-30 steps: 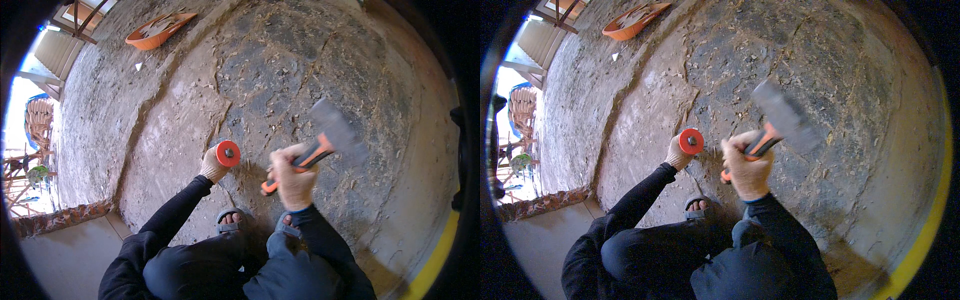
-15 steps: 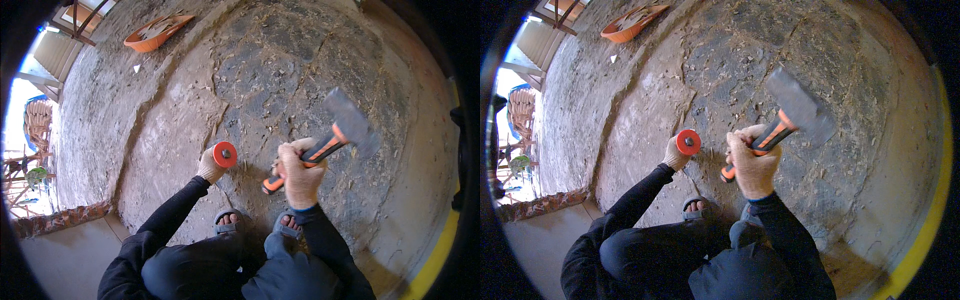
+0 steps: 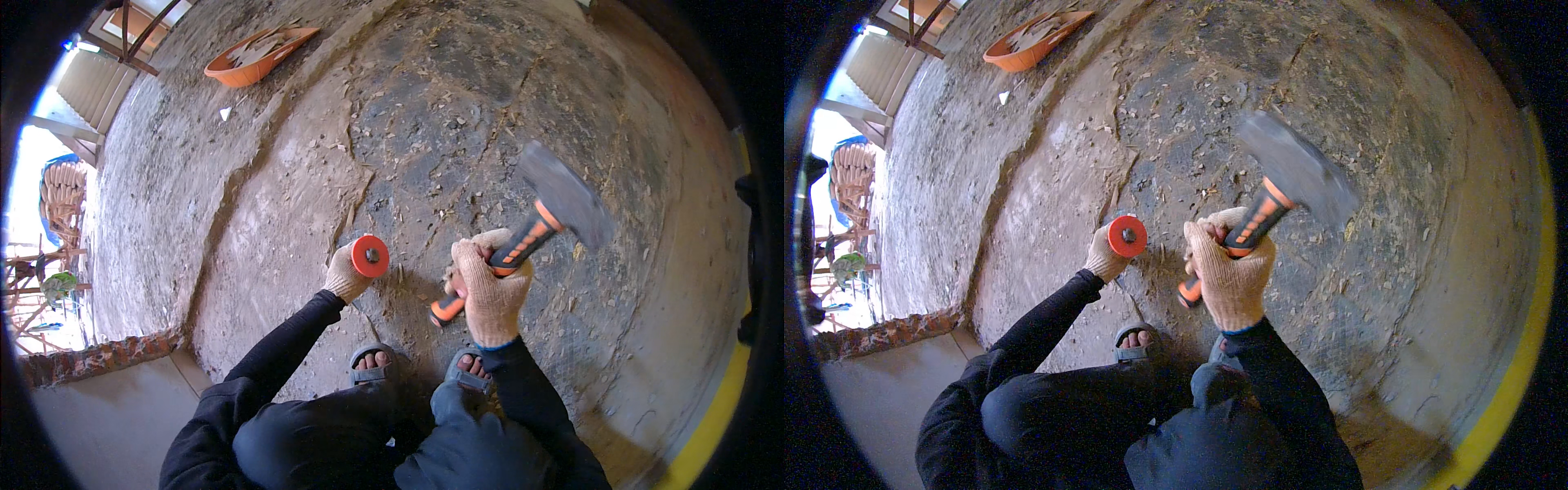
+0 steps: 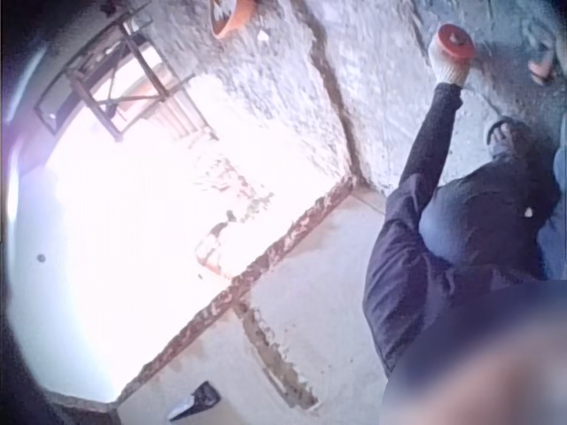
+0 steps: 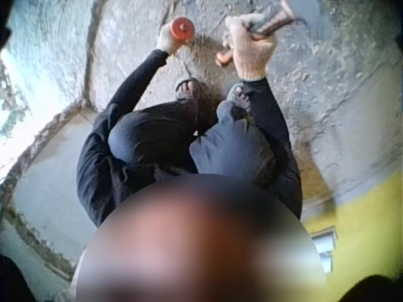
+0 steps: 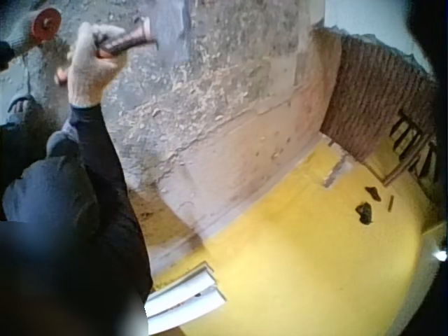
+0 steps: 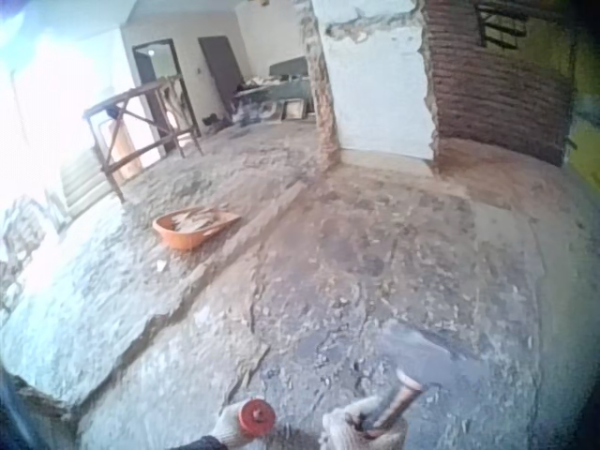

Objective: The person walks to a concrete floor area and uses a hammer and a red drill bit to repeatedly strike and drill into the floor. They periodically clear debris from the hole with their hand and continue hammering and drilling until the clip ends.

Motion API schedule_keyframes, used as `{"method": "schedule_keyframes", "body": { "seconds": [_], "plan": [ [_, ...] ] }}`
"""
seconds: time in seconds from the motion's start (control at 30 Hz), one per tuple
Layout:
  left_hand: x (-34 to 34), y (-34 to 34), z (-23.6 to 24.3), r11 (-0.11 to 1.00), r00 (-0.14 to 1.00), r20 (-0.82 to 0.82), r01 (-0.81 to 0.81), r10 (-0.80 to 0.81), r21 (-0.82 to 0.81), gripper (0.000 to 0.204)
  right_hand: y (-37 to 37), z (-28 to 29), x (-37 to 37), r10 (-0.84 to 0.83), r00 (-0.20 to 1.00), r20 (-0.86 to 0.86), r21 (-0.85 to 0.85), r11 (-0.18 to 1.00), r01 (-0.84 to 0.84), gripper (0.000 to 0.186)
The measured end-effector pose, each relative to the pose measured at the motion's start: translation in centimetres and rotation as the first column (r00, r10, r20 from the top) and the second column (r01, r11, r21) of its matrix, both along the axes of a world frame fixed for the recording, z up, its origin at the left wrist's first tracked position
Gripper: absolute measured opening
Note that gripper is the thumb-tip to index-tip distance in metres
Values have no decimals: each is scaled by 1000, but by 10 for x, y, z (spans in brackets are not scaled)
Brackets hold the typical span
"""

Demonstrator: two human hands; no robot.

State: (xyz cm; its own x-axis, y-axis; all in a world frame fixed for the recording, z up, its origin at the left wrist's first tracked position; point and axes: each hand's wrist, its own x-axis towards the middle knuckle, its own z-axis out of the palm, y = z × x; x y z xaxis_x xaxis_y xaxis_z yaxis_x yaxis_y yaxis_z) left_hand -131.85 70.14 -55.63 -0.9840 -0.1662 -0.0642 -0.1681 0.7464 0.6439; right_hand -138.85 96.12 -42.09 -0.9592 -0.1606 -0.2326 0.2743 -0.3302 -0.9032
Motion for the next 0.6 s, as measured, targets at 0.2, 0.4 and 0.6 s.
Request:
{"method": "schedule_keyframes", "body": {
  "seconds": [0.2, 0.4, 0.6],
  "plan": [
    [2, 2, 1, 997, 996, 68, -58, 54, 57, 40, -16, -55, 45, 488, 758, 432, 511, 560, -652, 27],
    [5, 0, 0, 998, 1000, 27, 10, -9, -60, 41, 15, -13, 7, 250, 963, 103, 387, 882, -270, 17],
    [3, 1, 3, 999, 998, 67, 15, -11, -51, 40, -15, -23, 28, 76, 984, 159, 184, 977, -106, 19]
  ]
}}
